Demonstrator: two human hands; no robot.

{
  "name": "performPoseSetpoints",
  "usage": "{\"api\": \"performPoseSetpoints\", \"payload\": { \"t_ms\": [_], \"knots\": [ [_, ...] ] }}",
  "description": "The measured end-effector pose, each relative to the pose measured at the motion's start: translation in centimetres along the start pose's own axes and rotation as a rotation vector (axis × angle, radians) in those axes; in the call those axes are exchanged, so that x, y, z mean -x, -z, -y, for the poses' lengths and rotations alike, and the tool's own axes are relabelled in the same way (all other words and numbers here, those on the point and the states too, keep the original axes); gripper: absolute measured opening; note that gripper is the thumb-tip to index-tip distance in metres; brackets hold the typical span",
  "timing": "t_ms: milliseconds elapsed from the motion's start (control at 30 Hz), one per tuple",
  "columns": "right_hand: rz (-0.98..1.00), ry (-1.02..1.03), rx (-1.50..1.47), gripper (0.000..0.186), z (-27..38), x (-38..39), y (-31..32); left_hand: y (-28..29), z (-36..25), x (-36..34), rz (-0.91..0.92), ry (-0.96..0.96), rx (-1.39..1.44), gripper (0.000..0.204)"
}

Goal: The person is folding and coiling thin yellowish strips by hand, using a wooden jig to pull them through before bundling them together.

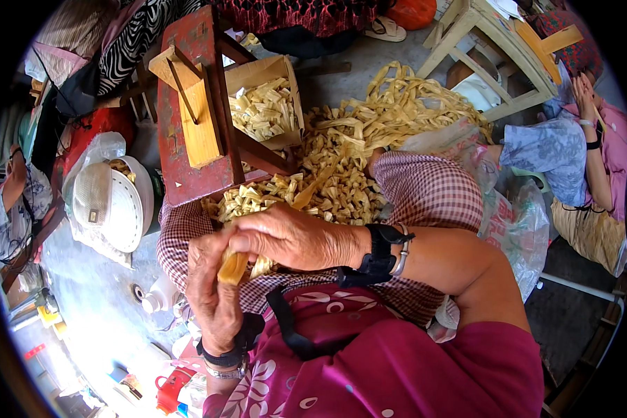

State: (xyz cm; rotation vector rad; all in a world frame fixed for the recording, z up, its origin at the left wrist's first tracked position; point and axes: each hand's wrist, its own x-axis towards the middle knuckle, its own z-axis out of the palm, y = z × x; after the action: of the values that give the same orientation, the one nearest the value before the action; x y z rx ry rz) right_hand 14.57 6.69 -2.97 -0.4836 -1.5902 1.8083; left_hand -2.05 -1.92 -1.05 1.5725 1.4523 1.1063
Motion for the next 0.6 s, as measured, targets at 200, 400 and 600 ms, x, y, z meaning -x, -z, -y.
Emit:
{"api": "performPoseSetpoints", "payload": {
  "t_ms": [200,400,600],
  "knots": [
    [-0.035,0.052,0.25,0.026,-0.8,-0.1,0.1,-2.4,-0.4,-1.9,-0.075,-0.034,-0.067,0.051],
    [-0.289,0.072,0.371,0.027,-1.0,0.2,-0.3,-2.8,0.3,-1.3,-0.09,0.22,0.479,0.052],
    [-0.235,0.0,0.492,0.042,-1.5,0.5,1.9,-1.8,0.6,-1.7,-0.001,0.323,0.957,0.048]
  ]
}}
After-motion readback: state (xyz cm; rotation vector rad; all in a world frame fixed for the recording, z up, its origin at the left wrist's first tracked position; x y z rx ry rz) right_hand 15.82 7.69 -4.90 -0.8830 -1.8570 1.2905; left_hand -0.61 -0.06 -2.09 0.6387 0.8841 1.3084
